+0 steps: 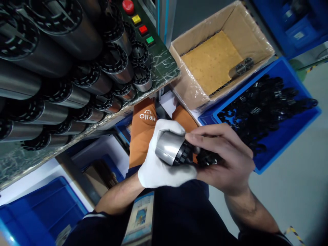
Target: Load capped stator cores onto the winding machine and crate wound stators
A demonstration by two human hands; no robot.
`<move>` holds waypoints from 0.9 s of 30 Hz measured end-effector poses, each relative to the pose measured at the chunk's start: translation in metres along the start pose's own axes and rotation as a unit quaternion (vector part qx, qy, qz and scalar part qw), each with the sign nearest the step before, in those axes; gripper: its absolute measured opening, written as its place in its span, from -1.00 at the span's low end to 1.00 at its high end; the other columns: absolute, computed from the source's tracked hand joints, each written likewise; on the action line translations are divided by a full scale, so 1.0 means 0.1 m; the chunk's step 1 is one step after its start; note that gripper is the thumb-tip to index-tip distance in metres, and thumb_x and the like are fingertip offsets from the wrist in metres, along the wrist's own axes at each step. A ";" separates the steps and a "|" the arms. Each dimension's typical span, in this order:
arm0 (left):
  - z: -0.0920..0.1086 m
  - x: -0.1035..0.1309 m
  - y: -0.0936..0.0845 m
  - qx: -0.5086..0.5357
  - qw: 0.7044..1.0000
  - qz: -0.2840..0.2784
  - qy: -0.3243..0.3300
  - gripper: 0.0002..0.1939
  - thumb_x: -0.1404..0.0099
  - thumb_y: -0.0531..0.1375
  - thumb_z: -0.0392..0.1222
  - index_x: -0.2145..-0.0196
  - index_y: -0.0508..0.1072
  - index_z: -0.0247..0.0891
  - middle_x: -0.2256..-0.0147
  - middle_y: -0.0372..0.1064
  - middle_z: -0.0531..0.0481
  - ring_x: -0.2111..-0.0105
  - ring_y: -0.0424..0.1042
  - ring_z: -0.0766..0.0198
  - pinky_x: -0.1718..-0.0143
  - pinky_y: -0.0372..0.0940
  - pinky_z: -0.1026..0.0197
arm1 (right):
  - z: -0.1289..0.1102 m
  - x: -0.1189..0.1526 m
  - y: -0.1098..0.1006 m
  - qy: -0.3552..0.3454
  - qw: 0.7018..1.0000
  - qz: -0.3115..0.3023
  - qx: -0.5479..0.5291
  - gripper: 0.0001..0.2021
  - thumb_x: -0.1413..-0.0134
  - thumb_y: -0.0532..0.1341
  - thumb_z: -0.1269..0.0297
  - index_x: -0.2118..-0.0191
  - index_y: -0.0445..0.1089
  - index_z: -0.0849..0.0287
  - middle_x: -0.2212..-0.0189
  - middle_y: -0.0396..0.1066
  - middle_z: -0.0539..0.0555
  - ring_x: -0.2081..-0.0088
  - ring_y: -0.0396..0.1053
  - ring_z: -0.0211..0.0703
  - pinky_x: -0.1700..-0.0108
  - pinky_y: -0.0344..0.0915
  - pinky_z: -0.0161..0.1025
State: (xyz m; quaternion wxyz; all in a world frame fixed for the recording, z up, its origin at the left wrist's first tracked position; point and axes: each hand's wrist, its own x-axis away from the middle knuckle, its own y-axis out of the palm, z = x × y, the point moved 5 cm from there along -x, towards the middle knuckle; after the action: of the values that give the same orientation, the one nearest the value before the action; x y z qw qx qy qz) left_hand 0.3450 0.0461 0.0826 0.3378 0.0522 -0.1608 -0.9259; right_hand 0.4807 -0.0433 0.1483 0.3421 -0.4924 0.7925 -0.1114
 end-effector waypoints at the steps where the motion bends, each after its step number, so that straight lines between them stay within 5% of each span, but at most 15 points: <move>1: -0.02 0.01 0.01 0.038 0.999 0.000 0.008 -0.44 -0.47 0.43 0.25 -0.14 0.27 -0.01 0.14 0.56 -0.03 0.25 0.67 0.10 0.20 0.62 0.01 | 0.02 0.00 0.01 0.015 1.000 -0.026 -0.007 -0.41 -0.23 0.65 0.09 -0.32 0.63 -0.06 -0.05 0.63 0.11 0.05 0.65 0.01 0.03 0.71 -0.07; 3: -0.06 0.00 0.00 0.069 0.997 0.027 0.034 -0.48 -0.48 0.45 0.14 -0.15 0.30 -0.02 0.17 0.54 0.01 0.28 0.64 0.14 0.18 0.60 0.02 | 0.06 0.02 0.02 0.052 0.997 -0.056 -0.018 -0.29 -0.14 0.69 0.00 -0.37 0.59 -0.10 -0.05 0.60 0.10 0.02 0.63 0.05 -0.02 0.71 -0.03; 7: -0.05 -0.05 -0.02 0.016 0.994 0.036 0.099 -0.07 0.00 0.76 0.02 -0.19 0.38 -0.04 0.11 0.55 0.04 0.25 0.63 0.15 0.16 0.60 0.06 | 0.12 0.06 -0.01 0.095 0.994 -0.049 -0.018 -0.09 0.06 0.75 -0.15 -0.41 0.57 -0.13 -0.02 0.55 0.10 0.06 0.60 0.09 -0.05 0.71 0.02; 12: 0.02 -0.10 -0.02 -0.054 0.991 0.056 0.108 -0.25 -0.11 0.70 -0.25 -0.15 0.47 -0.03 0.04 0.58 0.07 0.18 0.67 0.18 0.11 0.63 0.11 | 0.17 0.13 0.04 0.113 0.986 -0.108 -0.060 0.21 0.28 0.74 -0.39 -0.53 0.44 -0.16 -0.10 0.49 0.14 -0.03 0.57 0.20 -0.11 0.68 0.12; 15: 0.06 -0.09 -0.04 -0.083 0.984 0.095 0.126 -0.27 -0.09 0.73 -0.18 -0.11 0.49 -0.05 0.09 0.56 0.07 0.21 0.66 0.20 0.17 0.62 0.15 | 0.17 0.17 0.03 0.130 0.982 -0.102 -0.089 0.00 -0.10 0.55 -0.48 -0.53 0.46 -0.08 -0.14 0.45 0.17 -0.10 0.53 0.16 -0.21 0.62 0.11; 18: 0.03 -0.06 -0.03 -0.064 0.985 0.099 0.129 -0.20 -0.02 0.77 -0.17 -0.10 0.48 -0.05 0.09 0.57 0.08 0.22 0.68 0.22 0.17 0.62 0.19 | 0.17 0.23 0.05 0.159 0.979 -0.075 -0.108 -0.39 -0.48 0.40 -0.19 -0.46 0.52 -0.03 -0.11 0.46 0.15 -0.12 0.51 0.06 -0.25 0.56 0.03; 22: -0.04 -0.02 0.07 -0.026 0.991 0.043 0.123 -0.12 -0.01 0.75 -0.29 -0.19 0.45 -0.05 0.01 0.67 0.04 0.12 0.75 0.14 0.03 0.64 0.16 | 0.19 0.29 0.03 0.150 0.986 0.031 -0.069 -0.60 -0.51 0.42 -0.02 -0.32 0.63 -0.07 0.01 0.50 0.09 0.02 0.49 -0.02 -0.07 0.55 -0.03; 27: -0.10 -0.05 0.19 0.004 0.991 0.033 0.132 -0.28 -0.16 0.71 -0.15 -0.13 0.45 -0.05 0.05 0.66 0.05 0.19 0.74 0.17 0.14 0.62 0.19 | 0.16 0.32 0.04 0.092 0.990 0.109 0.019 -0.43 -0.46 0.36 -0.24 -0.32 0.62 0.04 0.04 0.42 0.15 0.04 0.41 0.07 0.07 0.50 0.04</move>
State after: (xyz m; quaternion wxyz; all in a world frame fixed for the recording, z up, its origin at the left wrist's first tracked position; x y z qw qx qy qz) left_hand 0.3620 0.0333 0.0795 0.3867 0.1701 -0.1196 -0.8985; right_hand 0.4790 -0.0661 0.1201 0.2871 -0.3845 0.8671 -0.1334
